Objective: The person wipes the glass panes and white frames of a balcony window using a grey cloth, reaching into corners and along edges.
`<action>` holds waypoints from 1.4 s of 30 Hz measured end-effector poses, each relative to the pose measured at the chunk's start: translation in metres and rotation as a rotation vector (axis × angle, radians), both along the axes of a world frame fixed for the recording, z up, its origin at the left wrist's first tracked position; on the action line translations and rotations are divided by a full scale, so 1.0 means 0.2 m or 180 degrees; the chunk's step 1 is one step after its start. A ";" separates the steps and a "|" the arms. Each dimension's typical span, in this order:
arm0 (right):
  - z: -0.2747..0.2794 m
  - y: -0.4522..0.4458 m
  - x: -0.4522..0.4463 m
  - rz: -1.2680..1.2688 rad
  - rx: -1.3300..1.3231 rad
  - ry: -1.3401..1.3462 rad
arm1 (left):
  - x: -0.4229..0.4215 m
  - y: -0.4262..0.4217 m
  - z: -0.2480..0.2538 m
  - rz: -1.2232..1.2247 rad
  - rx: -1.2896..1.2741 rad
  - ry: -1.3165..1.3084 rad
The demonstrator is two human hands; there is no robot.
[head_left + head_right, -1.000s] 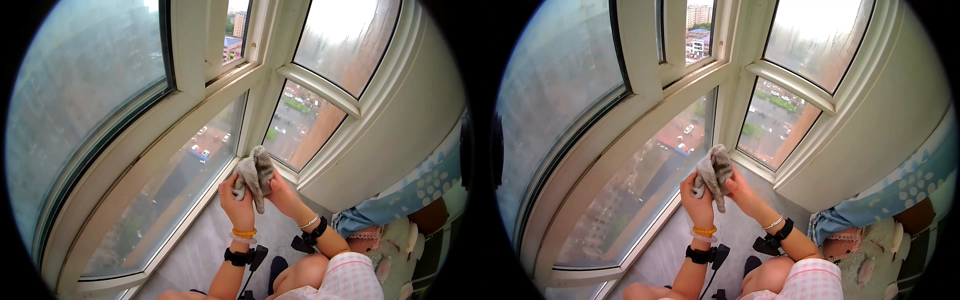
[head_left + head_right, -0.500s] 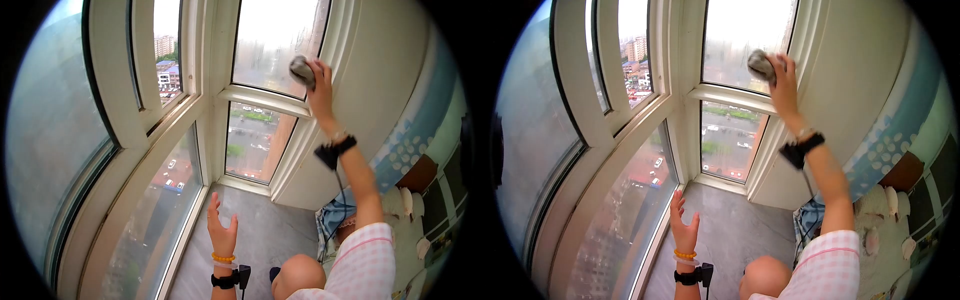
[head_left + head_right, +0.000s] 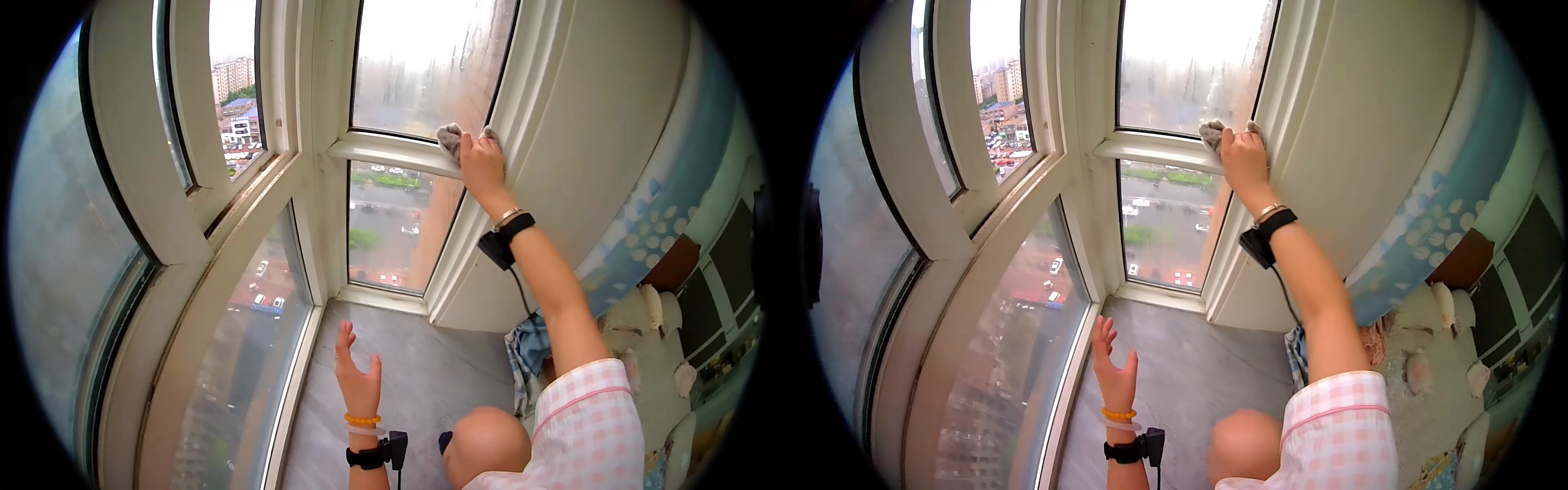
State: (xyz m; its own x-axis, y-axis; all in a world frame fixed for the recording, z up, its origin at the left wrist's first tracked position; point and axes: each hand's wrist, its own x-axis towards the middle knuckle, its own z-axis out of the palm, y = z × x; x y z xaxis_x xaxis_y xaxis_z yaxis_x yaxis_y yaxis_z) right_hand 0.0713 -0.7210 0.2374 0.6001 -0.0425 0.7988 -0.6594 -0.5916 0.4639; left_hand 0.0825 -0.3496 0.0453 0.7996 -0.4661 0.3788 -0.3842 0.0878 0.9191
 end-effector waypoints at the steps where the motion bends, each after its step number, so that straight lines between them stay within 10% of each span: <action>1: 0.01 0.02 0.01 0.0028 0.0143 -0.0202 | 0.00 0.00 0.00 -0.0021 -0.0011 0.0078; 5: 0.07 0.09 0.00 -0.0371 0.1904 -0.0400 | -0.01 0.00 0.04 0.0001 -0.0034 -0.0016; 9: 0.01 0.27 -0.14 0.0599 -0.0329 -0.0317 | -0.03 0.03 0.11 0.0037 -0.0073 -0.0147; 16: -0.22 0.13 -0.06 -0.0458 -0.0129 -0.0425 | 0.02 0.08 0.04 0.0209 0.0097 -0.0186; 20: -0.18 0.23 0.32 -0.0174 0.0967 -0.0798 | 0.03 0.06 0.00 0.0153 0.0224 -0.0116; 27: -0.22 0.52 1.06 0.1177 0.0421 -0.0946 | 0.01 -0.03 -0.06 0.0012 0.0212 0.0011; 32: -0.22 0.34 0.68 0.1833 0.0771 0.0204 | 0.03 -0.02 -0.10 -0.0026 0.0326 -0.0022; 42: -0.15 0.05 -0.21 0.0387 0.0003 0.0454 | 0.06 0.02 -0.09 -0.0120 0.0333 0.0231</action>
State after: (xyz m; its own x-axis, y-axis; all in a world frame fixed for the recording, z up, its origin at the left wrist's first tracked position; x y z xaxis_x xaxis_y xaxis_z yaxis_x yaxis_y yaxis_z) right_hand 0.0301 -0.7119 0.2068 0.7079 0.0366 0.7053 -0.5106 -0.6634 0.5469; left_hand 0.0948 -0.3455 0.0264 0.8042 -0.5303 0.2683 -0.3146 0.0031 0.9492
